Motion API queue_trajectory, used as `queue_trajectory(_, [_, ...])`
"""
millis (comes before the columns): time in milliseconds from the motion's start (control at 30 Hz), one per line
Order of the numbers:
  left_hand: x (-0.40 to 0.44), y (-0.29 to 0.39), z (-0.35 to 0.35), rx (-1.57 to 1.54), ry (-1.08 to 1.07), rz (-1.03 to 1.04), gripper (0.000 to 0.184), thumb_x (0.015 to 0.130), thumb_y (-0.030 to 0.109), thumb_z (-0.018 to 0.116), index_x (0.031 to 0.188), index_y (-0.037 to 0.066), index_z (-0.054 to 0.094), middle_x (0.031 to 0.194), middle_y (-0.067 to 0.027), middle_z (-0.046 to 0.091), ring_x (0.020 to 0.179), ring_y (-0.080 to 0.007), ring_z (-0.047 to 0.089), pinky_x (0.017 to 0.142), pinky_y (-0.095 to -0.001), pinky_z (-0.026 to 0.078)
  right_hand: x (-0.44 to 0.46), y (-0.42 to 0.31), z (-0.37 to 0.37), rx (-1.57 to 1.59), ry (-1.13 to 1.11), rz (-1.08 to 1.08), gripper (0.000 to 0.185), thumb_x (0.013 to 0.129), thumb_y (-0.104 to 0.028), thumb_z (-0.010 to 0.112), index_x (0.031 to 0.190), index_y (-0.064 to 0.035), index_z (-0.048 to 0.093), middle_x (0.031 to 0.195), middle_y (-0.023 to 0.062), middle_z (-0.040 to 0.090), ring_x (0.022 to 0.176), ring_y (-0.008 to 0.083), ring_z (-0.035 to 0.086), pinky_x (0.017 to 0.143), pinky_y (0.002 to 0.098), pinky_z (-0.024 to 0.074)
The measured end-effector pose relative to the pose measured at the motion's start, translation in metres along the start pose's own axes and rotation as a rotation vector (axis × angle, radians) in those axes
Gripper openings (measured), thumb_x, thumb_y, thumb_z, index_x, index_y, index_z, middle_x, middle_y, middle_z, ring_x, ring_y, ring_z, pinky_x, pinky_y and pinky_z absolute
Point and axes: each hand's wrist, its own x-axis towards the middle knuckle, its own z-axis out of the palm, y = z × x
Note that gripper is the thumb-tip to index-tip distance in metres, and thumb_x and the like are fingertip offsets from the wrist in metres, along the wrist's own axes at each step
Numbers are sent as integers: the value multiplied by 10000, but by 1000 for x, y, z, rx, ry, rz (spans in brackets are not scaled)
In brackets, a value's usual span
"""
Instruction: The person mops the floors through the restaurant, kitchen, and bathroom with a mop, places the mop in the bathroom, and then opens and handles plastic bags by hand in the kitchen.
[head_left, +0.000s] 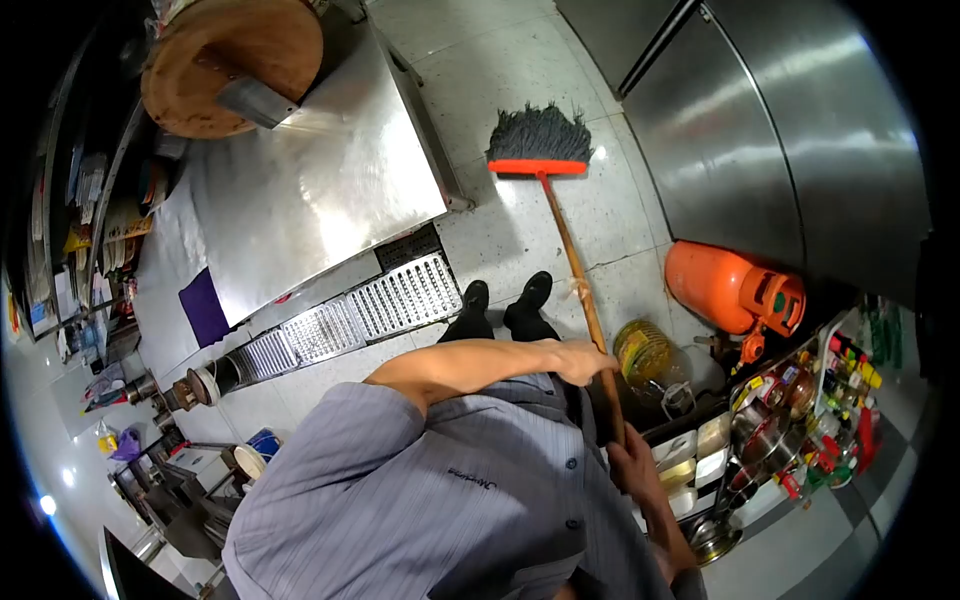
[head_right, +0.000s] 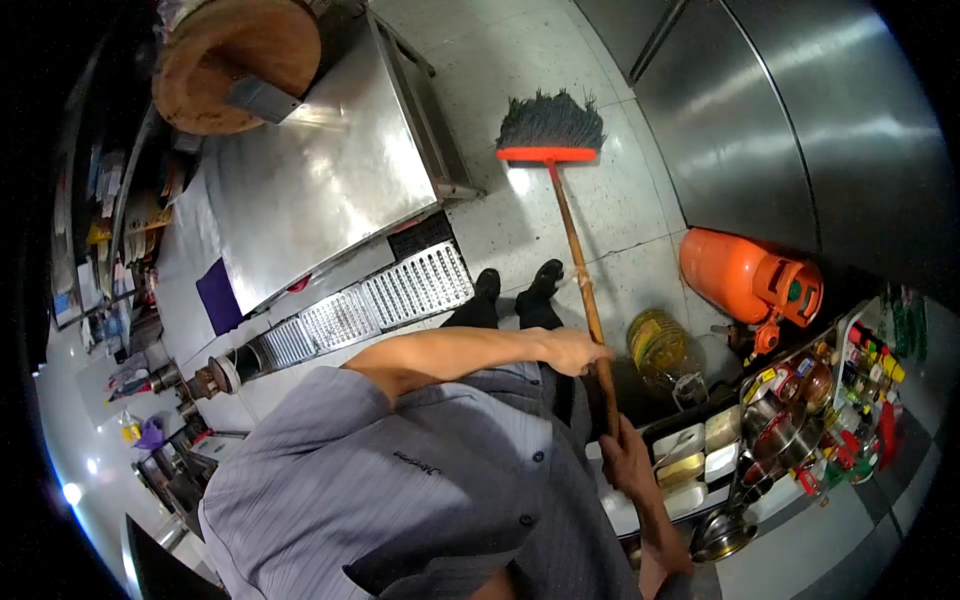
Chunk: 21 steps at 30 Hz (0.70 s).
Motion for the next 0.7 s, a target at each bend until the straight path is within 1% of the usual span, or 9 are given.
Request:
queue_trajectory(100, [-7,2,25,-7,-236,102,449,811,131,629,1254,108,560,1078,-179,651,1012,-368,606,845,-453,477,-33,25,28,-57,27,4,418,908,-196,512,1289,-25,481,744,29,522,534,111,464,468,276,381])
queue_trajectory(167, [-15,1,47,1,-332,154,408,790,183,660,1194,148,612,1094,-130,666,1057,-342,605,885,-445,473,-50,49,45,-15,-25,6,440,887,-149,506,1302,-5,485,1024,106,578,955,182,511,870,315,408])
queue_trajectory(267, [-33,-1,75,32,-436,153,397,793,150,644,1190,167,629,1114,-121,662,1075,-328,602,903,-442,468,-62,68,76,-23,-22,76,456,905,-132,501,1342,-5,458,1090,141,612,1009,211,554,890,334,416])
queue_trajectory(367, [-38,-21,116,56,-488,158,430,788,130,632,1218,152,620,1141,-126,655,1084,-337,598,910,-448,465,-54,81,109,-266,22,79,466,932,-141,503,1368,5,425,1155,202,619,1056,268,590,901,347,425])
queue_trajectory(433, [-42,-35,141,84,-522,160,459,786,120,626,1244,139,610,1163,-134,649,1093,-346,592,915,-452,463,-47,76,135,-215,103,168,425,911,-159,546,1302,-7,478,1102,260,625,1007,365,630,834,395,475])
queue_trajectory(500, [-47,-44,161,76,-542,177,512,782,104,615,1292,93,579,1223,-168,619,1132,-360,570,942,-457,452,-44,111,162,-302,158,110,449,907,-170,574,1316,-9,482,1133,243,627,1042,348,624,847,398,479])
queue_trajectory(567, [-51,-51,162,19,-513,171,547,780,98,613,1322,72,543,1244,-178,604,1148,-363,559,954,-455,447,-44,132,186,-174,231,94,449,921,-183,579,1319,5,488,1144,220,630,1044,330,622,867,394,477])
queue_trajectory(600, [-57,-51,167,-45,-488,159,584,778,93,612,1351,52,507,1265,-189,588,1164,-365,548,967,-452,442,-49,122,201,23,263,27,430,944,-196,562,1309,23,499,1140,198,637,1042,310,621,886,383,470])
queue_trajectory(700, [-52,-57,159,-76,-484,122,655,777,90,610,1403,19,430,1332,-207,534,1207,-363,518,986,-439,434,-27,146,230,64,353,-46,404,967,-213,526,1288,32,516,1140,189,637,1040,308,616,888,369,459])
